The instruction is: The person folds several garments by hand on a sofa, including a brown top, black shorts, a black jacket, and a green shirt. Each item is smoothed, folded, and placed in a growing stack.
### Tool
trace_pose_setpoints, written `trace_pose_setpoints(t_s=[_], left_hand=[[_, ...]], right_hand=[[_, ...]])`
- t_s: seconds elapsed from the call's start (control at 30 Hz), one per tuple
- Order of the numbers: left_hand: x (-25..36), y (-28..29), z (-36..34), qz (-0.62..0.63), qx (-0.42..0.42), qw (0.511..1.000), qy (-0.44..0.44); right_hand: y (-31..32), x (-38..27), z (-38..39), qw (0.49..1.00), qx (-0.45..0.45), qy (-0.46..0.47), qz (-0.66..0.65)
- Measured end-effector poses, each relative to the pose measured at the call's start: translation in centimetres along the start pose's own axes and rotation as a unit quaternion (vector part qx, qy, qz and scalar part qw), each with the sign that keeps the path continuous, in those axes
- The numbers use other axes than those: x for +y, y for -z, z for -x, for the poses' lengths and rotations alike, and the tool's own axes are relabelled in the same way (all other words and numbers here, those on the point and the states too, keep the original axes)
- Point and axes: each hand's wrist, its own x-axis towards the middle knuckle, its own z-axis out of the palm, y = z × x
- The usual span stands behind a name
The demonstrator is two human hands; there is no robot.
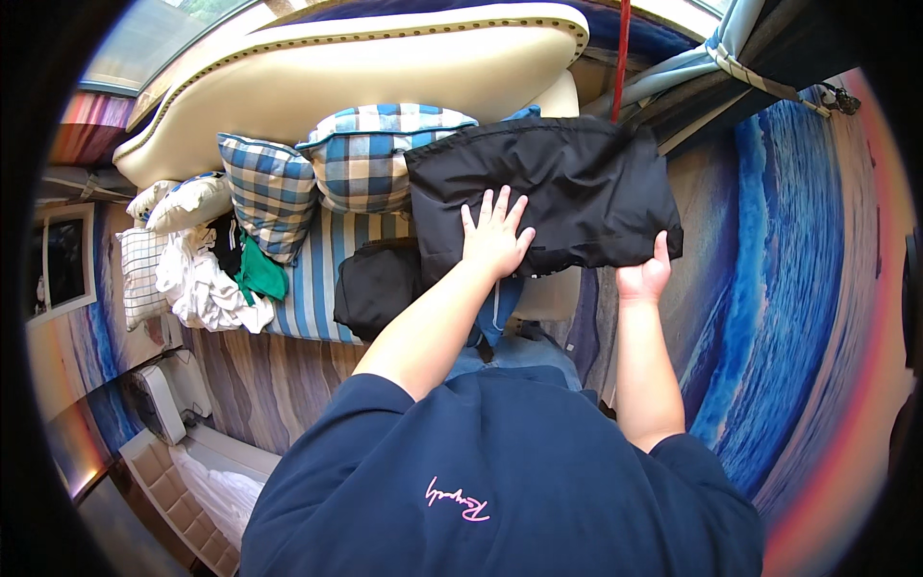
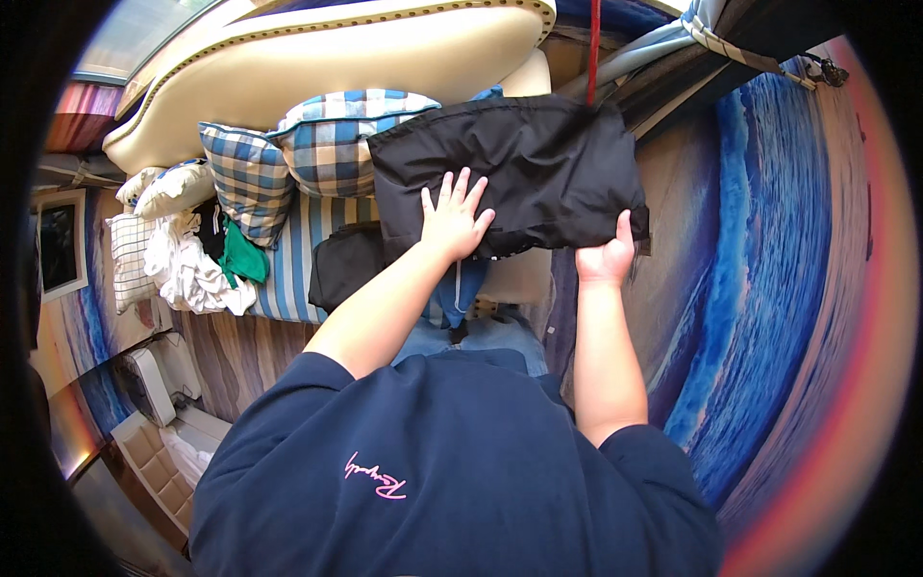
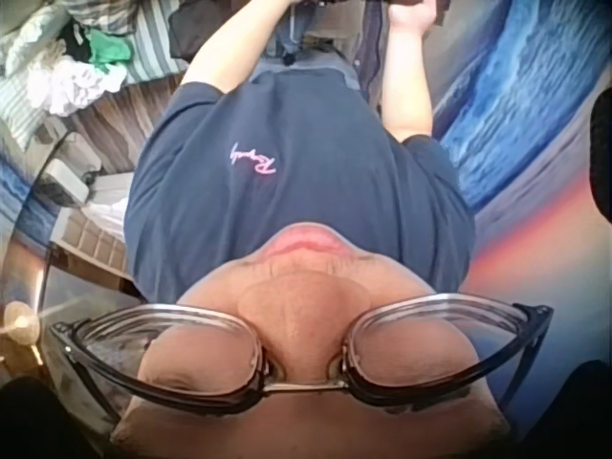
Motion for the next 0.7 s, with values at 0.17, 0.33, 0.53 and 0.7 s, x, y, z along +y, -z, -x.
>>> trace_pose_setpoints(t_s=[0.17,0.33,0.53,0.7], left_hand=[[-0.5,-1.5,0.7,0.029,0.021,0.999,-0.013],[-4.4,-0.1,0.6,0.665,0.003,0.742,0.087],[-10.6,4.5,5.6,0.908,-0.055,0.406,0.090],[-9.8,4.7,6.2,0.754,-0.006,0.648,0.101]], right_hand=[[-2.2,-0.7,2.3,0.994,-0.098,-0.037,0.041],[-9.4,5.6,4.4,0.671,-0.378,0.204,0.605],[-7.3,14.4,6.5,0.421,-0.491,0.135,0.751],[-10.0,14.6,9.1,0.372,-0.573,0.129,0.719]])
